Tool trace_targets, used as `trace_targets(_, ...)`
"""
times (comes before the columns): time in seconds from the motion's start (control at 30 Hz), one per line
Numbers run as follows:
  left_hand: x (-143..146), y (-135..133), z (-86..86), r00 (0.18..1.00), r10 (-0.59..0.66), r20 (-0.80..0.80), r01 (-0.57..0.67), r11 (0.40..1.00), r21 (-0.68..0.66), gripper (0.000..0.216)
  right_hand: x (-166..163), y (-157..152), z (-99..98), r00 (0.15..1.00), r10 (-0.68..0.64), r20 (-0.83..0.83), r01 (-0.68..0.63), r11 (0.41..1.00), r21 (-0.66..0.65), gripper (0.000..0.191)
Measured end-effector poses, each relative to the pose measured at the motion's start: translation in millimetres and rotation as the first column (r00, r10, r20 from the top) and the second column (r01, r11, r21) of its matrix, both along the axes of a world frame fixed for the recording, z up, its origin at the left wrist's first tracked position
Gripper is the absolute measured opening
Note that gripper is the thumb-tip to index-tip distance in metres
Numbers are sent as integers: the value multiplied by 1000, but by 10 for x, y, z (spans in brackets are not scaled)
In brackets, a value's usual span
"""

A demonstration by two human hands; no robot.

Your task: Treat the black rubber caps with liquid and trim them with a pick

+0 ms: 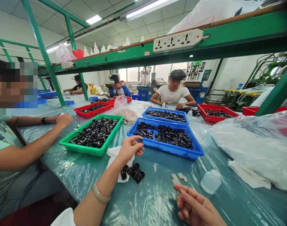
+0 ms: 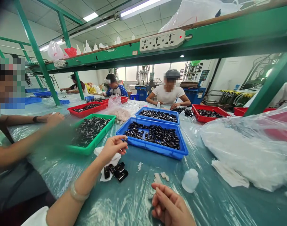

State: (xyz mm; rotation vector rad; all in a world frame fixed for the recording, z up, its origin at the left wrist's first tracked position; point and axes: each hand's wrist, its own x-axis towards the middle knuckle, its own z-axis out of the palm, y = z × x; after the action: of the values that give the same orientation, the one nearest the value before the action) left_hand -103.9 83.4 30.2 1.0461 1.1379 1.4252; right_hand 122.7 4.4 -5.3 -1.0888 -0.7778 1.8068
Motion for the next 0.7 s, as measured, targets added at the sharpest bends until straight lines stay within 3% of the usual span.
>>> trace_targets(0.07, -214, 70, 55, 968, 239, 74, -241, 970, 22, 36, 12, 5, 7, 1000, 19, 0, -19, 1000, -7, 40)
trace_targets(0.13, -420, 131, 84, 890, 430, 152, -437, 900, 14, 29, 14, 0, 13, 1000, 22, -11, -22, 1000, -12, 39)
trace_targets(0.27, -698, 200, 77, 740, 616, 271, -633, 773, -29, 21, -3, -34, 32, 999, -7, -38, 7, 1000, 4, 37)
trace_targets(0.4, -808, 243, 37, 652, 701, 289, -719, 693, -57, 28, -5, -54, 67, 1000, -5, -29, 6, 1000, 29, 36)
trace_targets(0.5, -825, 268, 17, 650, 729, 213, -739, 672, -47, 29, 8, -53, 86, 1000, 21, -18, -20, 999, 30, 35)
trace_targets(0.6, -780, 261, 11, 695, 717, 63, -719, 694, 36, 36, 16, -45, 92, 999, 37, -20, -36, 999, 41, 35)
trace_targets(0.7, -663, 198, 8, 759, 629, -168, -615, 777, 133, 49, 23, -36, 90, 999, 49, -21, -48, 998, 43, 34)
